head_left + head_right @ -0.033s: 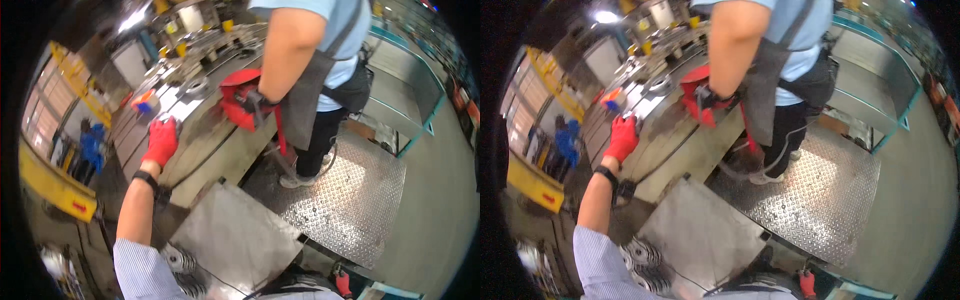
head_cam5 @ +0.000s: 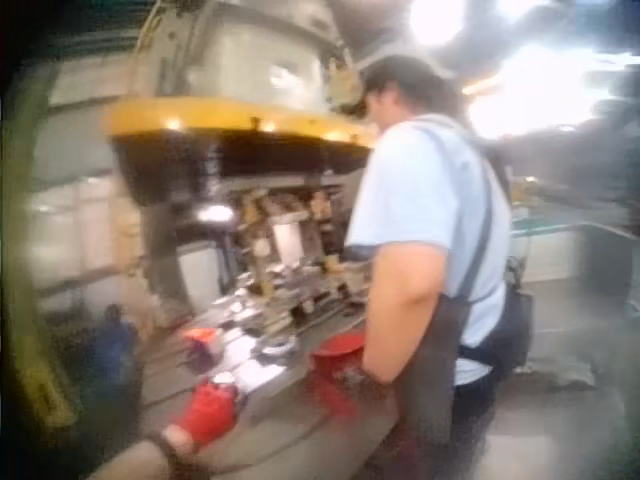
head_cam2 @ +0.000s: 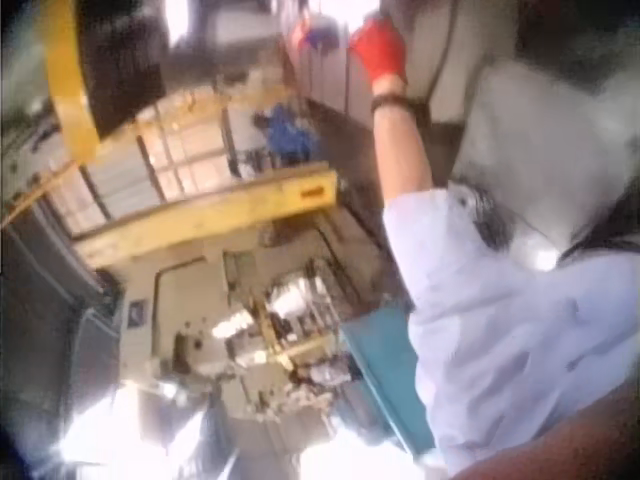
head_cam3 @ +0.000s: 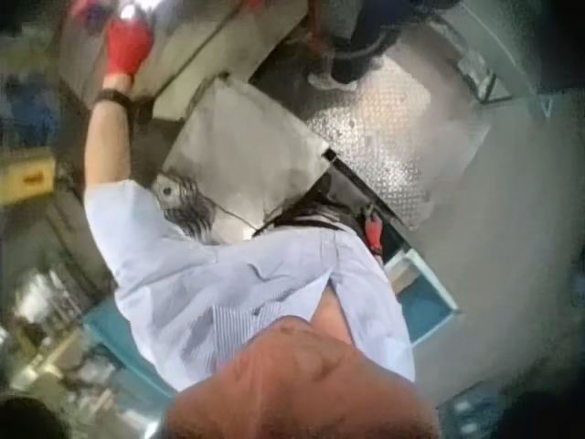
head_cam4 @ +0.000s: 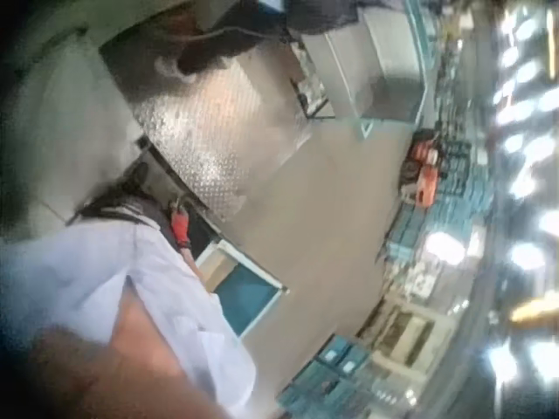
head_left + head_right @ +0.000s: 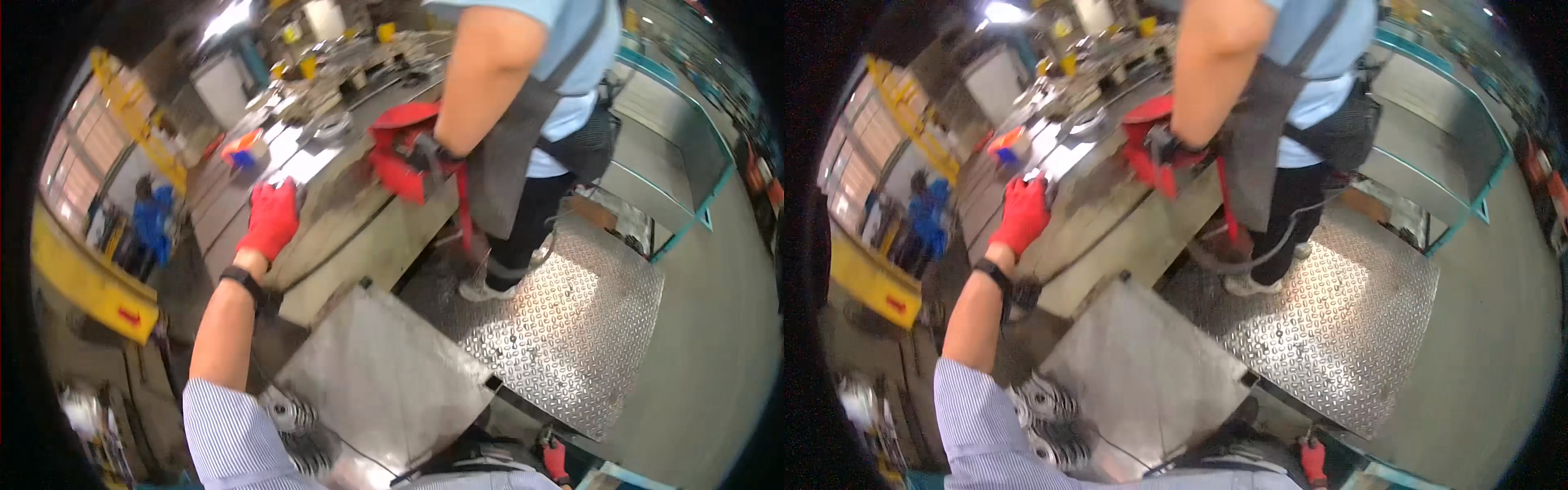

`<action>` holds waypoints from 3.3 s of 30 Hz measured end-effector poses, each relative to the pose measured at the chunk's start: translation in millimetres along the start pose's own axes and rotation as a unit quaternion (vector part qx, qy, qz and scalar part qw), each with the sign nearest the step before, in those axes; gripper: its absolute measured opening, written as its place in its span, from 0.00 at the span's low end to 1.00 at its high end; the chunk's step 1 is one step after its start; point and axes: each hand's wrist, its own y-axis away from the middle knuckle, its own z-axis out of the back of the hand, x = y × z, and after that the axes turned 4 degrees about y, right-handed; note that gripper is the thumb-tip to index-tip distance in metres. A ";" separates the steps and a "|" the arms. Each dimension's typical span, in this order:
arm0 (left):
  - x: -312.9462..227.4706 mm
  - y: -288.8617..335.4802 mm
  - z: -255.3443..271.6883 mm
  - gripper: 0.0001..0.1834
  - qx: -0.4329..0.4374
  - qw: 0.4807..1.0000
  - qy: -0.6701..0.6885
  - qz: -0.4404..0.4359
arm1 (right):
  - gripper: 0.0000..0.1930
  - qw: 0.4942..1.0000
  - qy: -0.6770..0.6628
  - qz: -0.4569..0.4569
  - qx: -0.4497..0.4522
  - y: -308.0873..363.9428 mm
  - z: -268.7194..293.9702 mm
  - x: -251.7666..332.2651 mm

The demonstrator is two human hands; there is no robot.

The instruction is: Assemble bearing or flange components using a hand-held tool at a metal fabrication station.

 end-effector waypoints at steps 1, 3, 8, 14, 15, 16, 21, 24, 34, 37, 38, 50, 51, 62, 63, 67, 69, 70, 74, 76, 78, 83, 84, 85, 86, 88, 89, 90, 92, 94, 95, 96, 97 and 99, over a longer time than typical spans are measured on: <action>-6.4 6.3 -0.9 0.37 0.002 1.000 0.009 0.000 | 0.14 1.000 -0.014 0.009 0.019 -3.0 -1.5 1.9; -18.7 45.0 18.7 0.37 -0.055 0.998 0.039 -0.011 | 0.12 0.997 -0.036 0.016 0.066 -6.1 -8.2 -1.6; -81.8 134.4 39.4 0.29 -0.053 0.894 0.388 0.218 | 0.13 0.992 0.110 0.025 0.055 -3.6 -8.7 15.5; -172.4 318.2 -46.1 0.14 -0.124 0.402 0.787 0.452 | 0.14 0.968 0.206 0.055 0.128 -6.9 -30.1 10.2; -192.9 334.2 -57.3 0.13 -0.130 0.310 0.811 0.479 | 0.14 0.964 0.224 0.060 0.128 -12.9 -31.8 -3.4; -211.5 349.4 -67.4 0.13 -0.136 0.212 0.828 0.501 | 0.15 0.960 0.237 0.063 0.132 -16.1 -29.7 -11.4; -269.5 399.1 -94.1 0.14 -0.173 0.277 0.734 0.596 | 0.18 0.944 0.262 0.091 0.179 -13.9 -25.2 -2.2; -298.0 430.3 -100.3 0.20 -0.139 0.333 0.676 0.642 | 0.18 0.927 0.281 0.126 0.213 -8.8 -32.0 11.0; -239.8 452.0 -55.8 0.20 0.165 0.758 0.484 0.405 | 0.18 0.941 0.263 0.153 0.150 31.4 -60.1 11.8; -235.5 453.3 -73.1 0.15 0.175 0.817 0.449 0.318 | 0.20 0.954 0.204 0.169 0.141 45.3 -60.7 10.2; -236.2 457.4 -80.8 0.15 0.180 0.835 0.433 0.287 | 0.21 0.953 0.208 0.164 0.150 49.4 -59.2 17.8; -256.0 437.0 -97.5 0.09 0.205 0.907 0.315 0.189 | 0.20 0.960 0.123 0.196 0.159 129.5 -69.2 93.5; -252.9 437.0 -92.9 0.09 0.189 0.911 0.317 0.185 | 0.21 0.960 0.126 0.189 0.162 133.4 -69.6 97.1; -210.8 494.5 -77.3 0.16 -0.022 0.907 0.369 0.202 | 0.20 0.945 0.192 0.199 0.172 140.4 -85.7 118.0; -201.5 486.9 -50.4 0.16 0.064 0.805 0.505 0.304 | 0.18 0.948 0.177 0.206 0.167 138.9 -88.0 120.9; -197.5 517.6 -19.2 0.24 0.192 0.742 0.467 0.441 | 0.14 0.950 0.123 0.238 0.158 145.5 -97.5 135.0; -200.7 534.7 -4.8 0.25 0.216 0.649 0.543 0.487 | 0.15 0.946 0.132 0.249 0.158 148.1 -99.0 135.0; -202.5 532.6 3.8 0.25 0.236 0.622 0.557 0.498 | 0.15 0.942 0.140 0.261 0.157 149.0 -100.3 132.6; -213.2 553.1 2.2 0.24 0.260 0.627 0.582 0.448 | 0.17 0.923 0.136 0.294 0.210 164.9 -103.9 157.7; -215.1 561.8 -5.6 0.20 0.239 0.600 0.639 0.417 | 0.18 0.916 0.134 0.292 0.238 168.3 -105.7 156.0; -212.2 564.5 -2.7 0.18 0.297 0.502 0.693 0.423 | 0.18 0.908 0.138 0.308 0.248 172.4 -107.4 158.4; -197.9 562.5 34.2 0.09 0.320 0.441 0.700 0.462 | 0.19 0.912 0.136 0.307 0.238 173.0 -102.6 160.0; -194.6 566.4 36.2 0.09 0.310 0.424 0.699 0.484 | 0.19 0.916 0.135 0.299 0.233 172.0 -103.9 157.7; -192.3 570.6 38.2 0.08 0.301 0.407 0.698 0.506 | 0.19 0.919 0.134 0.291 0.228 171.4 -103.9 153.9; -189.1 576.5 40.8 0.08 0.290 0.390 0.697 0.528 | 0.19 0.923 0.134 0.284 0.224 170.8 -104.1 150.4; -186.3 632.2 -2.2 0.10 0.261 0.383 0.700 0.543 | 0.19 0.924 0.129 0.279 0.227 172.3 -107.3 153.3; -185.9 635.6 -13.2 0.08 0.254 0.411 0.687 0.543 | 0.20 0.925 0.129 0.278 0.223 172.1 -107.5 153.3; -189.3 639.2 -21.5 0.09 0.256 0.458 0.666 0.529 | 0.20 0.925 0.130 0.279 0.222 172.0 -107.2 153.1; -194.2 646.0 -34.9 0.11 0.259 0.552 0.612 0.504 | 0.20 0.922 0.134 0.285 0.224 171.8 -107.9 151.4; -205.7 604.3 -16.5 0.16 0.268 0.578 0.624 0.453 | 0.20 0.923 0.140 0.282 0.222 168.3 -107.0 145.9; -212.6 592.2 -14.1 0.15 0.269 0.549 0.640 0.466 | 0.20 0.922 0.144 0.281 0.224 166.6 -106.9 144.7; -217.5 586.5 -17.1 0.13 0.261 0.525 0.668 0.458 | 0.20 0.921 0.148 0.282 0.225 165.6 -106.8 144.5; -221.7 581.6 -19.6 0.12 0.254 0.502 0.695 0.448 | 0.20 0.921 0.147 0.284 0.221 165.9 -107.2 143.5; -228.0 582.0 -32.9 0.11 0.211 0.488 0.750 0.394 | 0.20 0.921 0.147 0.290 0.213 165.5 -107.2 141.8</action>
